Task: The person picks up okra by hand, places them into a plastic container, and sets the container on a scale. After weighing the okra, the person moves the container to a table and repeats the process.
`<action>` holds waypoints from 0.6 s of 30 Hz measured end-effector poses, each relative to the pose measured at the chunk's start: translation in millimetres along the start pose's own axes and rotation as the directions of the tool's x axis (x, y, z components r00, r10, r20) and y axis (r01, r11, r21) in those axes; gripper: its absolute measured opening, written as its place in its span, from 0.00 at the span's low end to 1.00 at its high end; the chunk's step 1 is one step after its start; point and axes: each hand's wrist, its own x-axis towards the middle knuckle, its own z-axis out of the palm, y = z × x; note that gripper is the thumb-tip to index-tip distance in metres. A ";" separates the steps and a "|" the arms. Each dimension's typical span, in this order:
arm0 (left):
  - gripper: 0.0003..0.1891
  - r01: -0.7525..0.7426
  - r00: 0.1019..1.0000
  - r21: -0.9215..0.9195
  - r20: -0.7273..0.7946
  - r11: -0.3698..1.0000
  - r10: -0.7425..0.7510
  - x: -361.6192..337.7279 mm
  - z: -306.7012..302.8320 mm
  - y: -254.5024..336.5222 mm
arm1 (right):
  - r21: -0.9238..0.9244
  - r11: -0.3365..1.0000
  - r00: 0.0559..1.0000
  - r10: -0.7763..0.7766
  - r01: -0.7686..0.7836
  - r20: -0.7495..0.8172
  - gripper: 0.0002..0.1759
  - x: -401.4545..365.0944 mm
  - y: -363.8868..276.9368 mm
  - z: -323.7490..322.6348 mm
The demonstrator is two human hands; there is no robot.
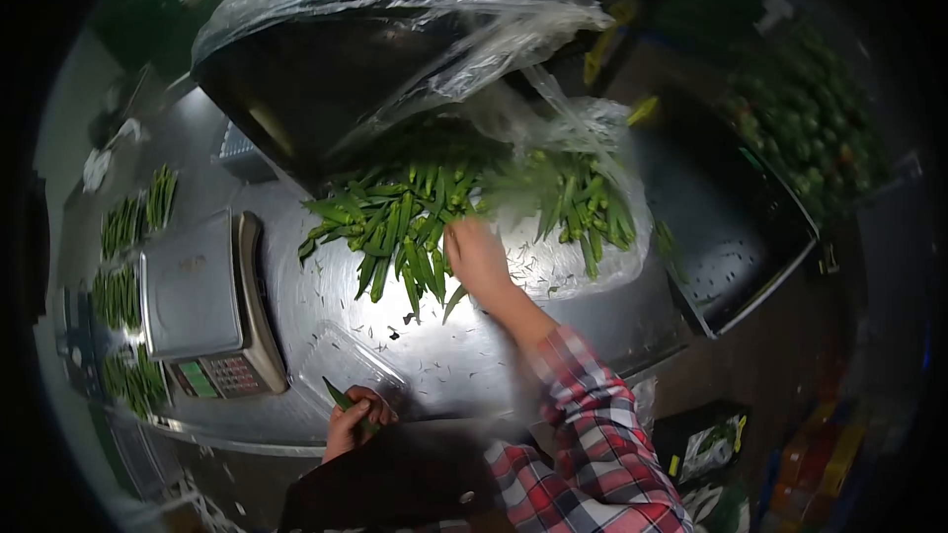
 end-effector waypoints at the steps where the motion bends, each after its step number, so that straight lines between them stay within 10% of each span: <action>1: 0.09 -0.022 0.999 0.011 -0.037 1.000 0.023 0.8 5.2 -0.3 | -0.128 0.991 0.998 0.049 -0.044 0.031 0.09 14.4 0.4 1.4; 5: 0.11 -0.025 0.997 0.018 -0.070 1.000 0.026 11.3 12.3 5.7 | -0.387 0.914 0.935 0.235 -0.120 0.264 0.14 38.8 15.9 15.0; 14: 0.21 0.188 0.981 -0.247 0.005 0.951 -0.192 111.9 27.8 -1.1 | 0.189 0.928 0.695 0.095 -0.321 0.713 0.25 -19.2 -33.8 -43.1; 18: 0.14 0.229 0.973 -0.336 0.043 0.913 -0.228 127.4 0.2 -13.6 | -0.022 0.909 0.849 0.397 -0.416 0.348 0.26 18.9 -14.1 -25.1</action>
